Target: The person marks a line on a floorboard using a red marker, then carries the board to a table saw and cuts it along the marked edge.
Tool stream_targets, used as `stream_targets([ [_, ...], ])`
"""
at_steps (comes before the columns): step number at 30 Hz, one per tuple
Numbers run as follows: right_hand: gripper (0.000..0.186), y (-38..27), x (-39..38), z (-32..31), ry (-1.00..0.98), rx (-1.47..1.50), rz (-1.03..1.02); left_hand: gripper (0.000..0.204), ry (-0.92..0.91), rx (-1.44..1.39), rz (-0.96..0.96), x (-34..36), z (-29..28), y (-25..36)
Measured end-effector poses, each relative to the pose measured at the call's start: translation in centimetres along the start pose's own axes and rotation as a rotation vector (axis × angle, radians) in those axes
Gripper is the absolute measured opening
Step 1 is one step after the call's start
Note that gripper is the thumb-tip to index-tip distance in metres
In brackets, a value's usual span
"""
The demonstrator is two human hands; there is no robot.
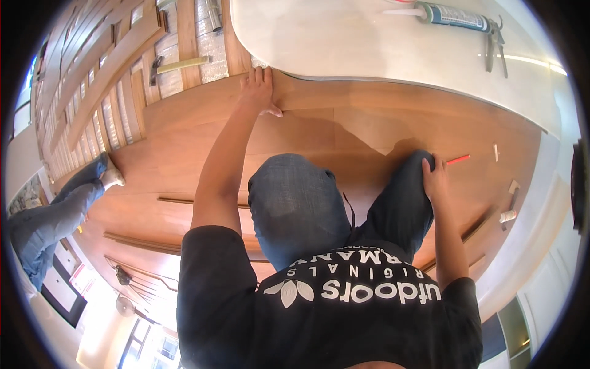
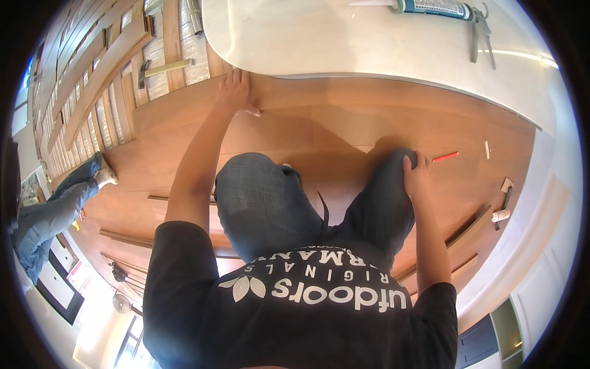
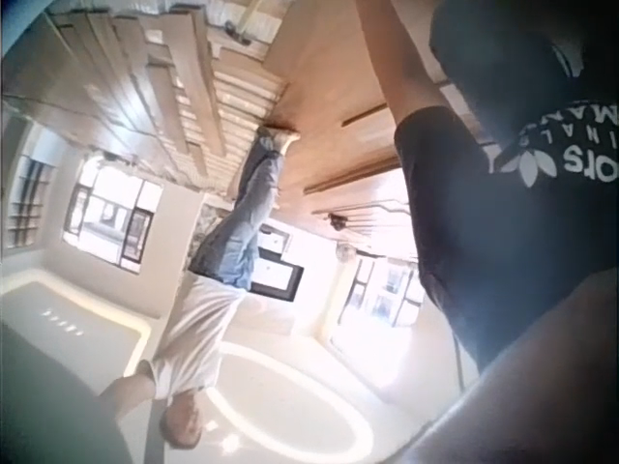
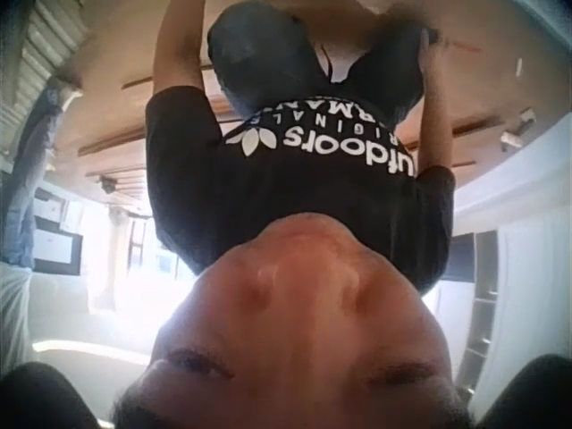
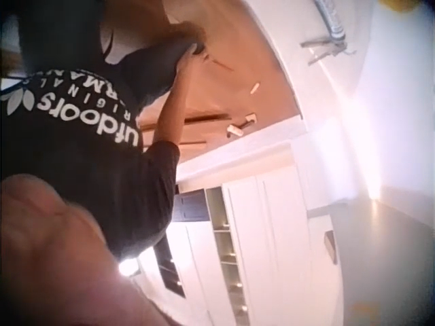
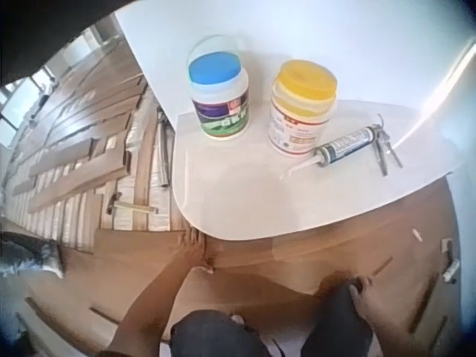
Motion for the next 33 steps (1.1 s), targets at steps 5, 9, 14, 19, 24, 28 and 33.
stream_targets([
  [5, 0.058, 0.0, -0.4, -0.2, 0.001, -0.018, 0.022, 0.146, -0.057, -0.033, 0.002, 0.6, 0.1, 0.3],
  [9, 0.063, 1.9, 1.6, 1.1, 0.025, 0.066, 0.037, 0.132, 0.036, -0.045, 0.07, 2.1, 1.0, -0.8],
  [14, 0.064, 3.4, 9.0, -0.4, 0.132, 0.136, 0.058, 0.104, -0.149, 0.003, 0.125, 2.3, -0.5, 0.7],
  [19, 0.075, 11.8, 17.7, -3.3, 0.34, 0.073, 0.241, 0.111, -0.325, 0.188, 0.114, 2.5, -3.3, 6.7],
  [24, 0.07, 15.5, 22.0, -1.7, 0.492, -0.078, 0.172, 0.118, -0.48, 0.252, 0.08, 3.2, -2.8, 10.0],
  [28, 0.072, 12.9, 24.5, -2.0, 0.665, -0.013, 0.078, 0.128, -0.236, 0.011, -0.061, 4.5, 1.6, 1.6],
  [33, 0.071, 15.6, 23.2, -2.2, 0.599, 0.112, 0.11, 0.123, -0.262, -0.339, -0.041, 4.6, 0.6, 4.6],
])
Point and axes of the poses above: each hand's wrist, its own x-axis towards the middle knuckle, its own z-axis out of the palm, y = z × x, the point moved 4 cm from there along x, towards the middle knuckle
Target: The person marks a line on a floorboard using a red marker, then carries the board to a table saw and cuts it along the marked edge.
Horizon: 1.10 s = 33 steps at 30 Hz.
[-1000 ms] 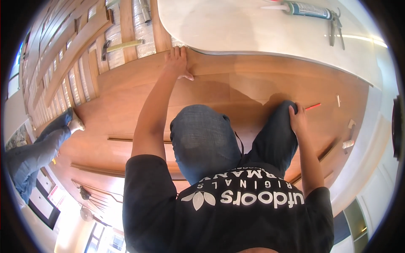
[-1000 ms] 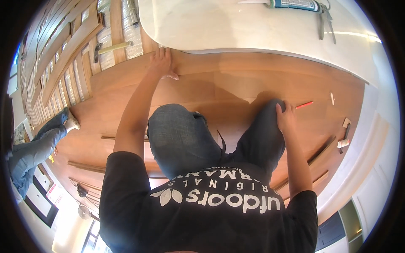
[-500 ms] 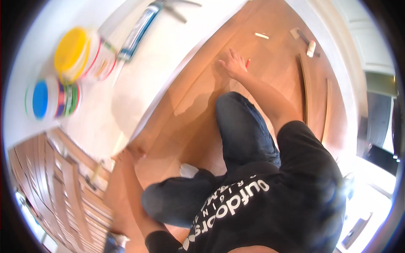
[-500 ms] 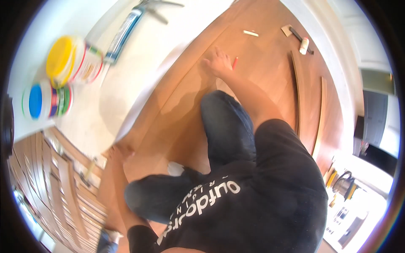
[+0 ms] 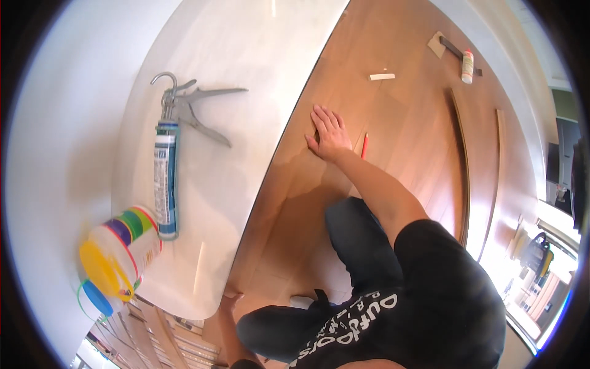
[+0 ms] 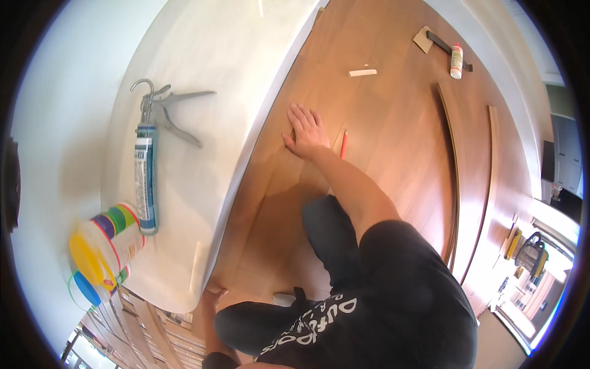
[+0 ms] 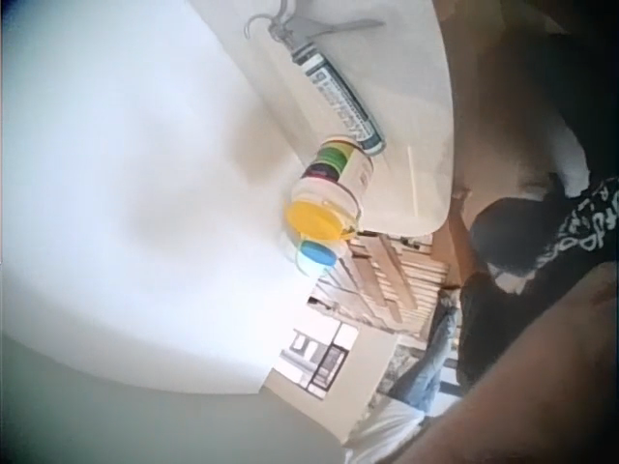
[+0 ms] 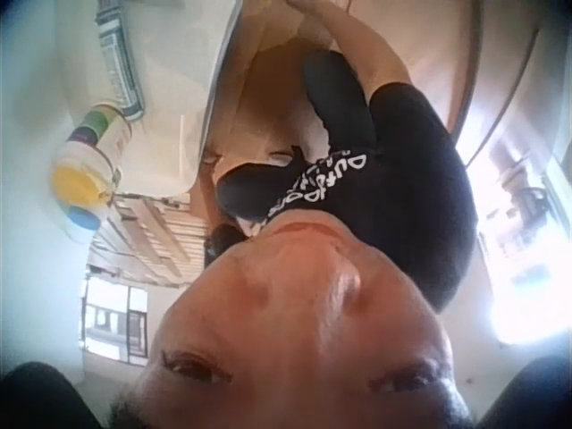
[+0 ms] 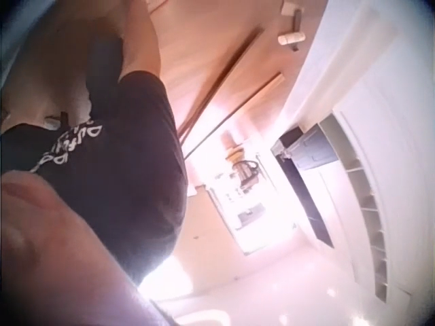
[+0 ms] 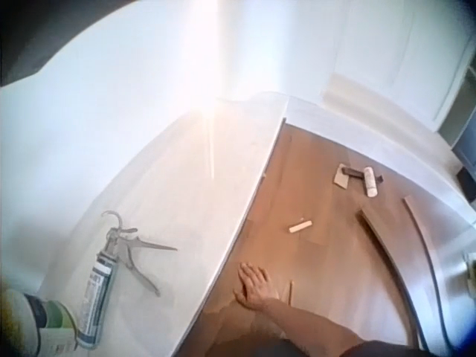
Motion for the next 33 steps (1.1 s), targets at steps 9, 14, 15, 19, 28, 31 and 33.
stream_targets([
  [9, 0.073, -0.4, 1.7, 0.2, -0.091, 0.033, -0.003, 0.119, -0.074, 0.193, -0.171, 1.8, 0.3, -1.9],
  [14, 0.073, -0.1, 1.3, 0.2, -0.099, 0.055, 0.01, 0.119, -0.097, 0.19, -0.182, 1.7, 1.1, -3.1],
  [15, 0.073, -0.2, 1.2, 0.2, -0.096, 0.06, 0.01, 0.119, -0.097, 0.183, -0.181, 1.5, 1.2, -3.5],
  [19, 0.073, -0.2, 1.3, 0.0, -0.045, 0.059, -0.006, 0.12, -0.08, 0.101, -0.116, 2.7, 1.5, -5.4],
  [28, 0.069, 0.6, -0.6, -0.1, 0.045, 0.12, 0.011, 0.121, 0.018, 0.164, 0.012, -1.8, -1.7, 5.5],
  [31, 0.069, 0.7, -0.1, -0.7, 0.099, 0.146, 0.005, 0.126, 0.103, 0.245, -0.002, -2.5, -1.6, 6.1],
  [33, 0.068, -0.1, 0.2, -0.9, 0.129, 0.167, 0.007, 0.123, 0.255, 0.455, -0.136, -2.4, -1.6, 4.4],
])
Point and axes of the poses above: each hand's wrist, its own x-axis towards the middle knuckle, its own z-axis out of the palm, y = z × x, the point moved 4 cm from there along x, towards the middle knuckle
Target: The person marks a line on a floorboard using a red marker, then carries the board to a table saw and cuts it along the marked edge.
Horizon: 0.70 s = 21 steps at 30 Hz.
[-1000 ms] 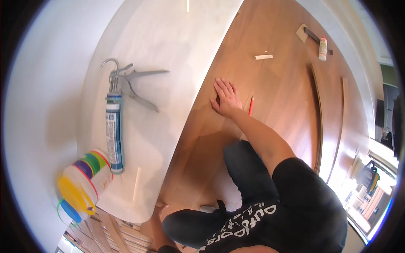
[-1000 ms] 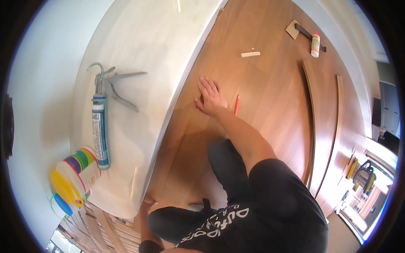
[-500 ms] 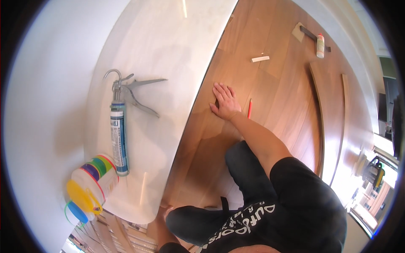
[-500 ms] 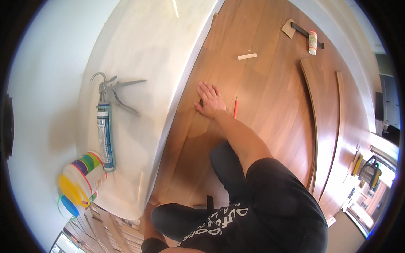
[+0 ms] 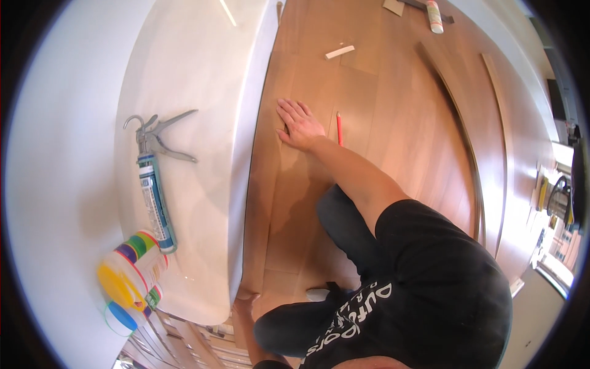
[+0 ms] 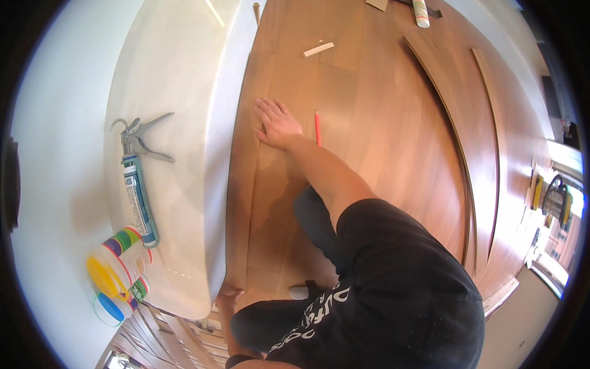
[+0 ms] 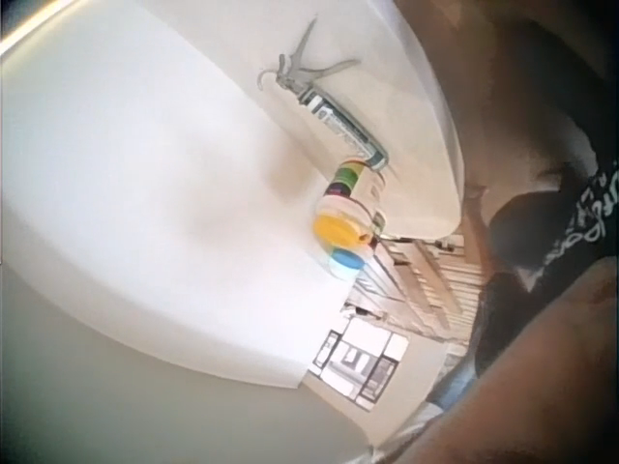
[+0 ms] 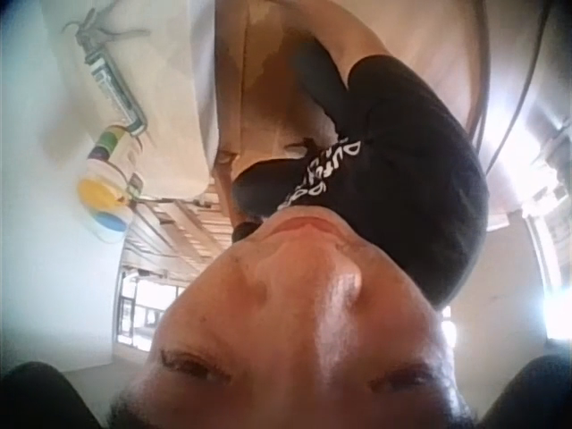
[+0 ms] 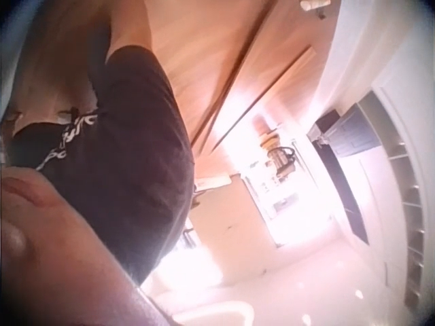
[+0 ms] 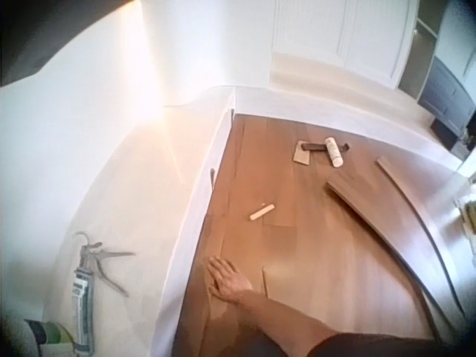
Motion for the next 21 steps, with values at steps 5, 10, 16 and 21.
stream_targets([
  [5, 0.066, 0.1, -0.3, 0.2, -0.008, -0.002, -0.01, 0.123, -0.052, 0.029, -0.022, 1.1, 0.8, -0.9],
  [10, 0.067, 0.5, 0.5, 0.4, -0.031, 0.002, -0.012, 0.124, -0.154, -0.031, -0.003, 1.8, 1.5, -0.9],
  [16, 0.068, 0.5, 0.9, 0.8, -0.085, -0.032, 0.003, 0.124, -0.241, -0.08, 0.002, 2.9, 1.8, -0.3],
  [21, 0.07, -0.1, 1.8, 1.1, -0.158, -0.068, -0.005, 0.125, -0.312, -0.093, -0.013, 4.1, 2.3, 0.4],
])
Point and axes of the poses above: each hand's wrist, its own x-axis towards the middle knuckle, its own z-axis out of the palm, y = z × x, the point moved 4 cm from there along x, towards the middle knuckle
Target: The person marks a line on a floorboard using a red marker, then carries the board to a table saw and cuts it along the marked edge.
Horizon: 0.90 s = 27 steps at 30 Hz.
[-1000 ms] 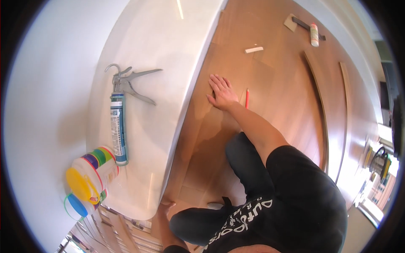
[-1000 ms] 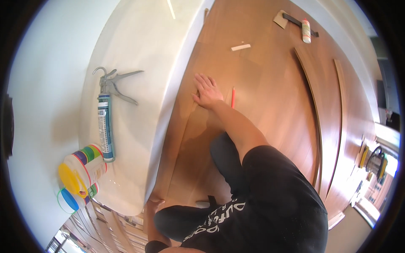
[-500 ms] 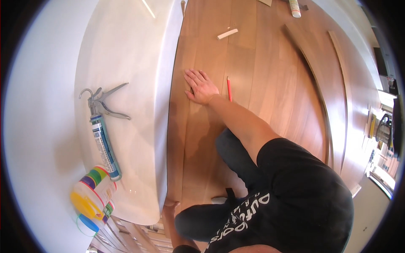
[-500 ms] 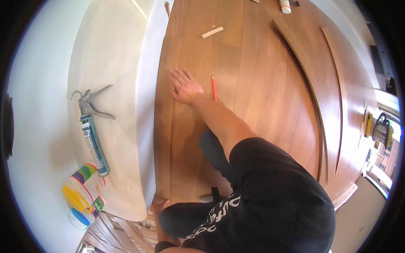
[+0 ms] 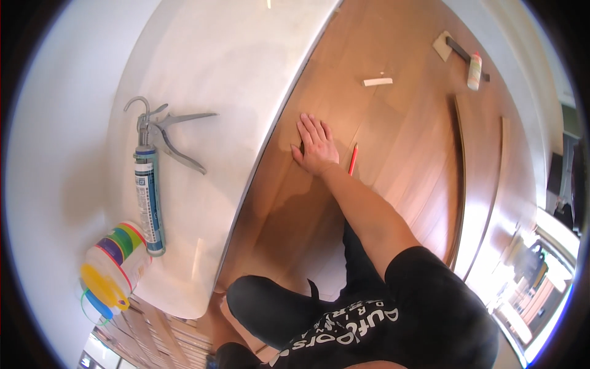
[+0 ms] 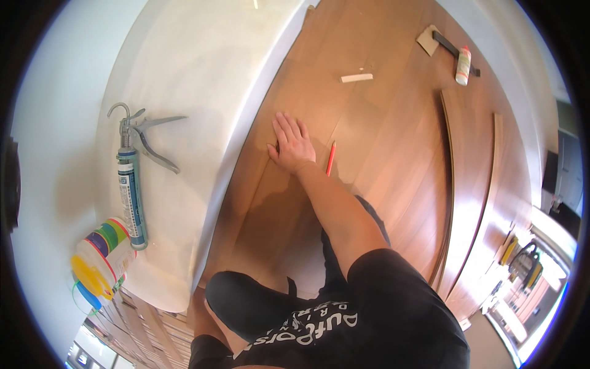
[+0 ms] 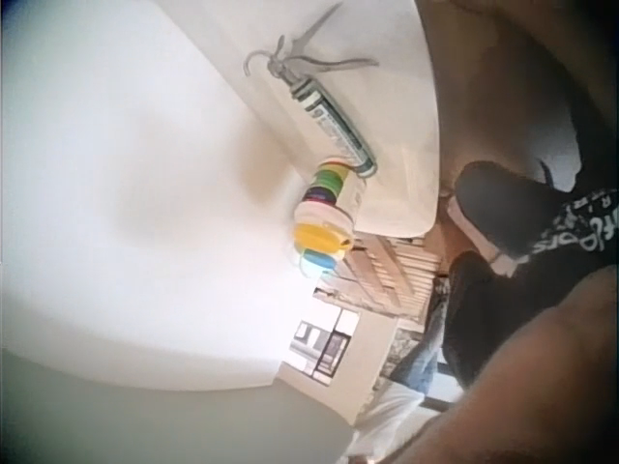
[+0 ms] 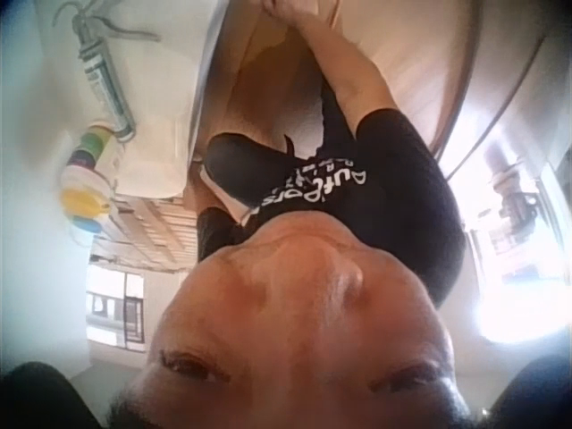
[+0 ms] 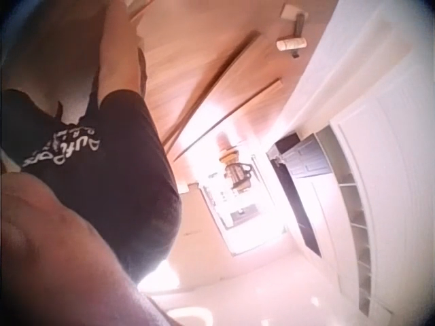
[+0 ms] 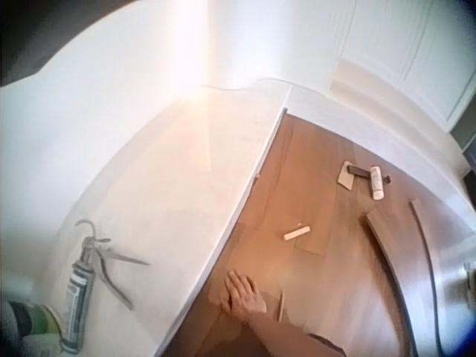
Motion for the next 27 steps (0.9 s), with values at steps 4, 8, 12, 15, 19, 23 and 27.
stream_targets([
  [4, 0.073, 0.5, 0.0, 0.5, -0.05, -0.007, 0.038, 0.125, -0.034, -0.003, -0.019, 0.5, -0.3, 0.7],
  [8, 0.075, 1.7, -0.6, 0.9, -0.046, -0.034, 0.064, 0.126, -0.082, -0.001, -0.025, 1.4, 0.0, 1.8],
  [12, 0.073, 1.2, 0.1, 1.2, -0.031, 0.059, 0.029, 0.126, -0.097, -0.016, -0.069, 0.4, 0.1, 0.4],
  [15, 0.071, 1.6, 0.5, 0.7, -0.057, 0.045, 0.034, 0.126, -0.137, -0.025, -0.084, 0.4, 0.7, -0.7],
  [19, 0.068, 1.9, 0.4, 0.8, -0.069, 0.058, 0.062, 0.124, -0.201, -0.058, -0.129, 1.6, 2.8, -2.3],
  [23, 0.071, 1.3, 0.9, 1.0, -0.027, 0.069, 0.004, 0.126, -0.109, 0.174, -0.163, 0.9, 2.2, -3.7],
  [27, 0.071, 2.8, -0.6, 0.6, -0.048, 0.026, 0.051, 0.131, -0.16, 0.283, -0.239, -0.8, -2.3, 6.4],
])
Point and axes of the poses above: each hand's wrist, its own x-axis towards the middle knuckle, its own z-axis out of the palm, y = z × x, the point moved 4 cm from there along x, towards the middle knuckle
